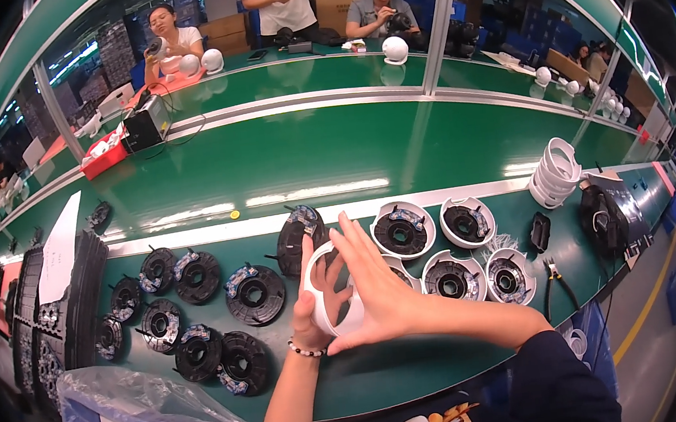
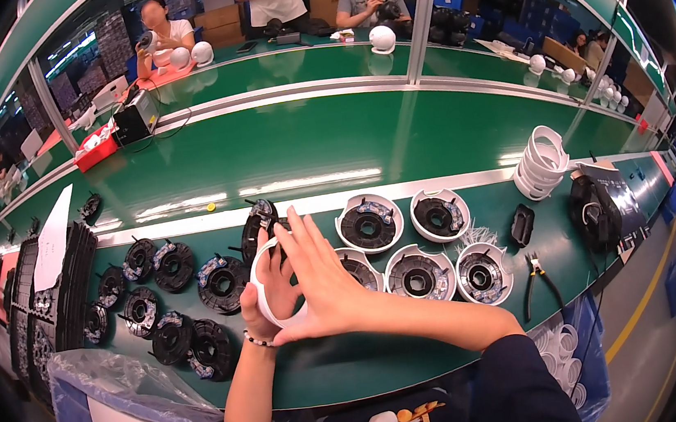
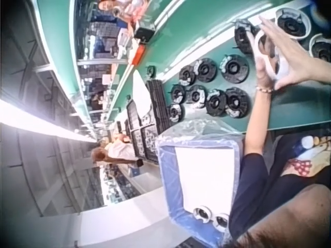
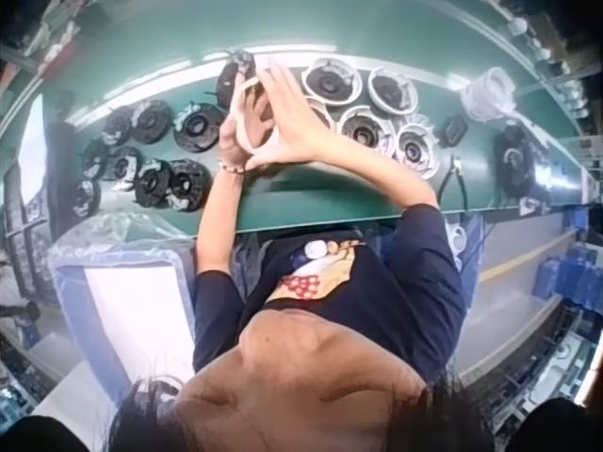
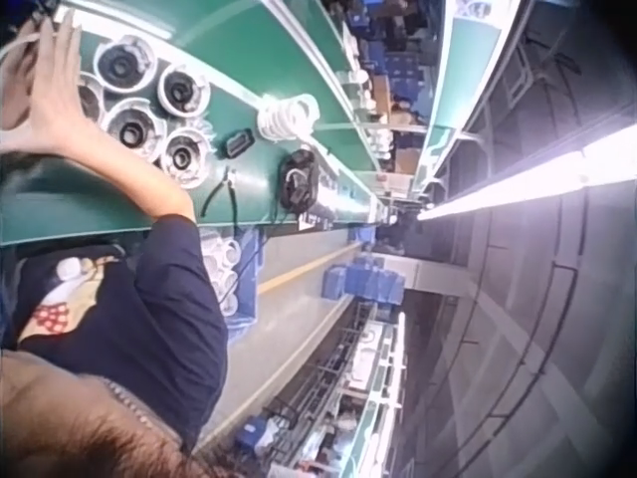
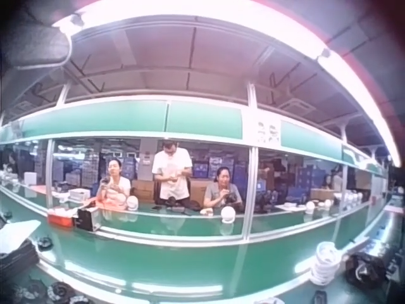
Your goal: Assembling plastic housings and circuit boards for lighting units on an assembly line and placing them into a shipping crate.
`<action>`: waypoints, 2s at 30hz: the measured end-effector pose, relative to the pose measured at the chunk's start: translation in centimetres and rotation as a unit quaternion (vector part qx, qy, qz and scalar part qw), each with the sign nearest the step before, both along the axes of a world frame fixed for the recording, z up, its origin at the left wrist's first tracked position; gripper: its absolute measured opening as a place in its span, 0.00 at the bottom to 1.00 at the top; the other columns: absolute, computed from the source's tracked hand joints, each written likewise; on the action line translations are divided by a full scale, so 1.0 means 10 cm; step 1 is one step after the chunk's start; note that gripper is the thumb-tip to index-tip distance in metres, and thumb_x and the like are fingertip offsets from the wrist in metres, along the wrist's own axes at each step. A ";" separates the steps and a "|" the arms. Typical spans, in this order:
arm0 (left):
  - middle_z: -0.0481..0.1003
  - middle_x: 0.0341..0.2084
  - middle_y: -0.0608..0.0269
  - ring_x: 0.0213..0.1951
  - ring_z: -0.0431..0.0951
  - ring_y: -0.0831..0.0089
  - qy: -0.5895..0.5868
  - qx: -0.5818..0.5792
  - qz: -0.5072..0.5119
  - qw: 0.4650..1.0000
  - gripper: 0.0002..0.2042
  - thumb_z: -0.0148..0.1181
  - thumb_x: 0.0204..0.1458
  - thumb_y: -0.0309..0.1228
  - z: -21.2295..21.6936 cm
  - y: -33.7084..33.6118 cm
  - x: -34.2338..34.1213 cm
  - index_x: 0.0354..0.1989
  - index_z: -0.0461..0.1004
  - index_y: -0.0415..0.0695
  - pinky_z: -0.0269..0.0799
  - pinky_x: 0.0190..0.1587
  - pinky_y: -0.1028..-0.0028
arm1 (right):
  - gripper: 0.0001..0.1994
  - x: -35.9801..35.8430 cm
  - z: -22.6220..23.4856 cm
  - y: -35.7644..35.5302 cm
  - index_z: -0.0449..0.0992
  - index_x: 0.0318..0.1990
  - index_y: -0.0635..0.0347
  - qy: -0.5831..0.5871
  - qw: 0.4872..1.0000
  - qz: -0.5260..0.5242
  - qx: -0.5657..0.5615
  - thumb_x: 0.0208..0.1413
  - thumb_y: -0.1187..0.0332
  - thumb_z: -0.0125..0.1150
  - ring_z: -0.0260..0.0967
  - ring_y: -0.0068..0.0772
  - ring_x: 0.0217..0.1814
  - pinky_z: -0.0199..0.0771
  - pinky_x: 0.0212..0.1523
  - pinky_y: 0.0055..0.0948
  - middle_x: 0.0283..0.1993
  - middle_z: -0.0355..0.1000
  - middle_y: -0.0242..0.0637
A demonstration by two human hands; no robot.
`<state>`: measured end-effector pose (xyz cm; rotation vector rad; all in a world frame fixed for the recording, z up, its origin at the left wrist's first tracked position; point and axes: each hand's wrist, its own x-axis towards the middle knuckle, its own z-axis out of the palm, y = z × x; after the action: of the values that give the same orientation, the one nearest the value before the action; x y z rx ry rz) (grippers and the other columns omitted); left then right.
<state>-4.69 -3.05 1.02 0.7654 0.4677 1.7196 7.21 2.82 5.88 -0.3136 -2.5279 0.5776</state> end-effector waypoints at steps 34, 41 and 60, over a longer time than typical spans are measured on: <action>0.76 0.22 0.59 0.23 0.75 0.67 0.570 0.084 0.381 0.723 0.10 0.62 0.33 0.20 -0.11 0.05 0.27 0.28 0.76 0.41 0.68 0.27 0.78 | 0.50 0.73 -0.21 0.32 0.40 0.62 0.61 0.296 0.763 0.038 -0.574 0.32 0.62 0.68 0.43 0.39 0.64 0.51 0.58 0.38 0.62 0.46 0.43; 0.75 0.28 0.55 0.30 0.74 0.61 0.607 0.096 0.406 0.677 0.15 0.58 0.35 0.19 -0.12 0.08 0.27 0.37 0.74 0.40 0.68 0.35 0.71 | 0.47 0.78 -0.37 0.29 0.46 0.60 0.54 0.327 0.577 0.125 -0.738 0.34 0.46 0.64 0.51 0.45 0.59 0.60 0.52 0.48 0.59 0.49 0.43; 0.75 0.28 0.53 0.27 0.77 0.63 0.587 0.121 0.379 0.705 0.17 0.55 0.36 0.20 -0.16 0.02 0.25 0.40 0.72 0.38 0.70 0.33 0.74 | 0.62 0.86 -0.40 0.37 0.41 0.62 0.62 0.260 0.539 0.314 -0.737 0.21 0.29 0.58 0.39 0.61 0.63 0.49 0.56 0.56 0.66 0.37 0.39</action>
<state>-2.16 -2.86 -0.58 2.0924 1.6291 1.8080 15.80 6.54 1.84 0.2565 -0.8651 2.5182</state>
